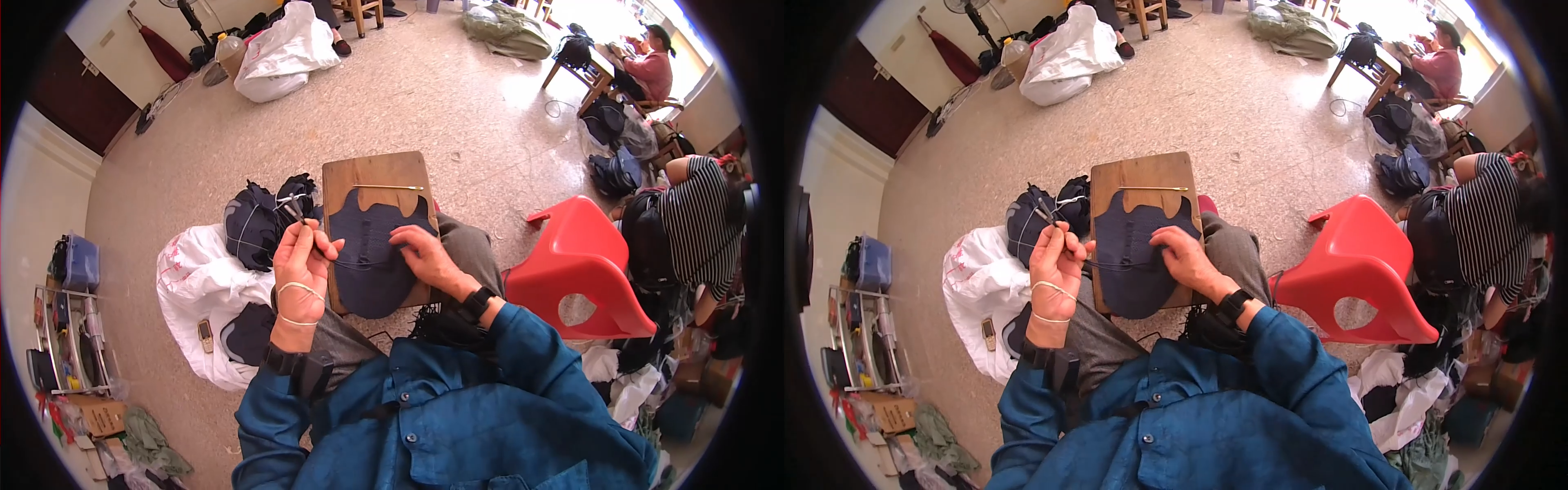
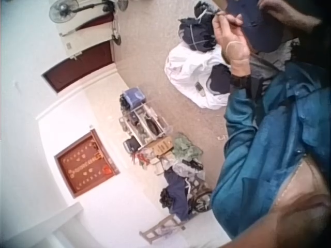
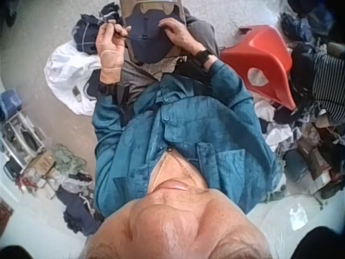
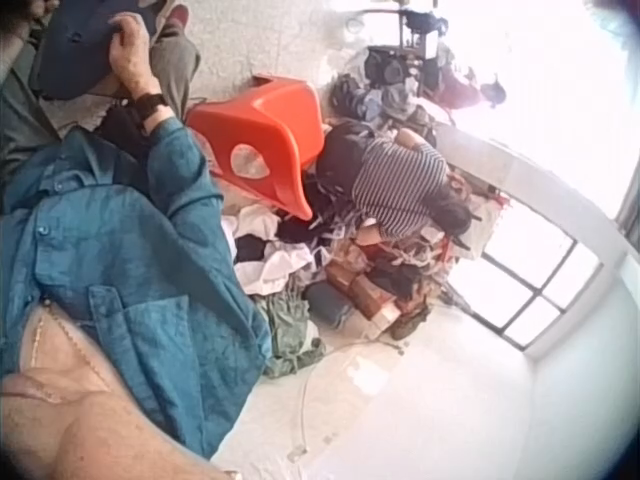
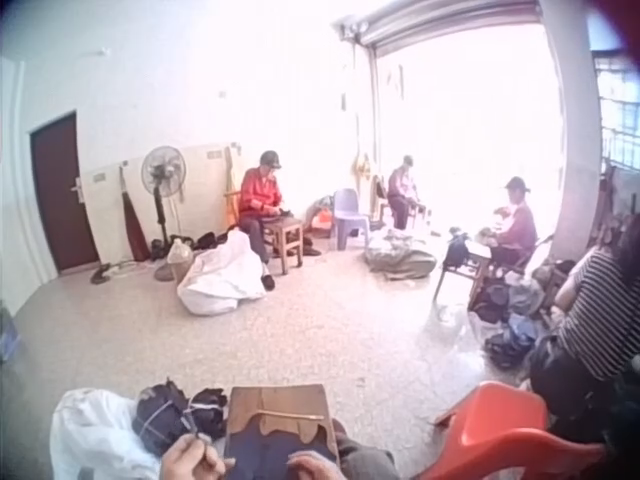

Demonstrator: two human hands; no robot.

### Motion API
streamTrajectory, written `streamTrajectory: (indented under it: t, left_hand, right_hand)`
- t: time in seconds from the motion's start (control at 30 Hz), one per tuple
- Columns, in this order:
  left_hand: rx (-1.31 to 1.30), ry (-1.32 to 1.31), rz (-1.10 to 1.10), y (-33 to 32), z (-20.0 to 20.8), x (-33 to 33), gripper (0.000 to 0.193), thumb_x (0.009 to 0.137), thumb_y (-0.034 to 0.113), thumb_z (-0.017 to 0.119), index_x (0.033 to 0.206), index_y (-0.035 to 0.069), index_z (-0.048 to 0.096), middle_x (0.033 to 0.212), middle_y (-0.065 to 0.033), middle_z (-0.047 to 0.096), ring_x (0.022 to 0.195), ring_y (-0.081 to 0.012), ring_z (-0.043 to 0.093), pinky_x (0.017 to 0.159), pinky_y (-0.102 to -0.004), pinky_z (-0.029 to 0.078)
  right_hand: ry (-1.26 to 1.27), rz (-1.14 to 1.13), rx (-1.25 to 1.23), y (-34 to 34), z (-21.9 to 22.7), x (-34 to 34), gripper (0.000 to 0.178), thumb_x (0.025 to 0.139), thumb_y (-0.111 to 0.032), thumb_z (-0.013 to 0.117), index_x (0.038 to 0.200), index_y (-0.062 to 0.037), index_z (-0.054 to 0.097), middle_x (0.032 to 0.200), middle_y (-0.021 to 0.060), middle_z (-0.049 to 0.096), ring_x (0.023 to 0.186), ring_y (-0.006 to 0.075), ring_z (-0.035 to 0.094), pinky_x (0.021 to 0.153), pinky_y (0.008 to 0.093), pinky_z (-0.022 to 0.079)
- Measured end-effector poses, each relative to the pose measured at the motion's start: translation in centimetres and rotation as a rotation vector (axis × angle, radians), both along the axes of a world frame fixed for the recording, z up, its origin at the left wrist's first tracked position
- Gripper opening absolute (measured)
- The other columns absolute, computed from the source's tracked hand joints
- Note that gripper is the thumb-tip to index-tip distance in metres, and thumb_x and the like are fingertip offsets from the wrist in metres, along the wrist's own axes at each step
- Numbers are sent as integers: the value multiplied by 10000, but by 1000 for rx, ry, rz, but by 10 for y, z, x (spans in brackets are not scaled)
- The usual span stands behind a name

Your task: Lacing the upper part of a shoe during manufacturing.

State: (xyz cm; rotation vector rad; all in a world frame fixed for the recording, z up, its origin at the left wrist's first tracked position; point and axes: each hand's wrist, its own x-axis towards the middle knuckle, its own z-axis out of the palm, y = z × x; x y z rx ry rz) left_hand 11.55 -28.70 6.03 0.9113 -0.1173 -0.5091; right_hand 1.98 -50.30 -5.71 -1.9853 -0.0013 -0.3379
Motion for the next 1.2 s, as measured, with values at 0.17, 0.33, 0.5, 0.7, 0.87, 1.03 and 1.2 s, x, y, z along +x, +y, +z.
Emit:
streamTrajectory:
  t: [0.17, 0.33, 0.5, 0.7, 0.87, 1.03, 1.2]
  left_hand:
    - [92, -89, 39, -10, -18, 4, 143, 1045, 164, 540, 1088, 48, 612, 797, -29, 604, 733, -143, 608, 915, -394, 530]
    - [134, -30, 43, -11, -52, 0, 144, 1037, 147, 552, 1093, 29, 613, 827, -43, 648, 753, -140, 649, 832, -334, 564]
    - [168, 28, 50, -8, -64, -4, 142, 1035, 142, 554, 1088, 27, 618, 840, -43, 657, 737, -124, 648, 754, -294, 578]
    - [127, 4, 80, -6, -53, 6, 146, 1033, 143, 558, 1082, 17, 613, 826, -41, 653, 715, -125, 646, 752, -294, 584]
    - [110, 24, 100, -6, -50, 7, 146, 1036, 138, 551, 1076, 12, 613, 815, -42, 650, 720, -121, 647, 755, -299, 592]
    - [82, 33, 60, -5, -47, 7, 123, 1034, 130, 551, 1074, 35, 619, 834, -39, 647, 754, -151, 669, 809, -336, 603]
    - [257, -262, -55, -22, -38, 2, 159, 1001, 88, 615, 1105, -14, 680, 1096, -58, 685, 1048, -130, 637, 963, -267, 486]
  right_hand:
    - [82, 17, -127, -9, 13, -6, 127, 817, -14, 642, 943, -26, 636, 926, 129, 623, 883, 322, 645, 774, 385, 530]
    - [-51, 121, -302, 6, 12, -12, 146, 803, -93, 712, 904, -55, 613, 890, 123, 570, 909, 328, 611, 787, 427, 516]
    - [-43, 101, -617, 20, 8, -1, 184, 808, -140, 712, 911, -50, 589, 869, 122, 550, 868, 327, 602, 759, 437, 514]
    - [3, 110, -611, 20, 2, 4, 127, 837, -129, 664, 873, -44, 577, 869, 136, 567, 845, 351, 622, 741, 453, 521]
    - [58, 72, -459, 18, -4, 8, 135, 831, -121, 670, 870, -41, 569, 883, 149, 584, 858, 385, 621, 739, 461, 520]
    - [126, 81, -379, 17, 9, 11, 164, 814, -101, 702, 893, -55, 566, 895, 131, 587, 879, 384, 614, 759, 469, 514]
    - [-76, 53, -234, 16, 26, 13, 287, 821, -130, 731, 1077, -74, 613, 1054, 138, 628, 1017, 309, 628, 886, 411, 511]
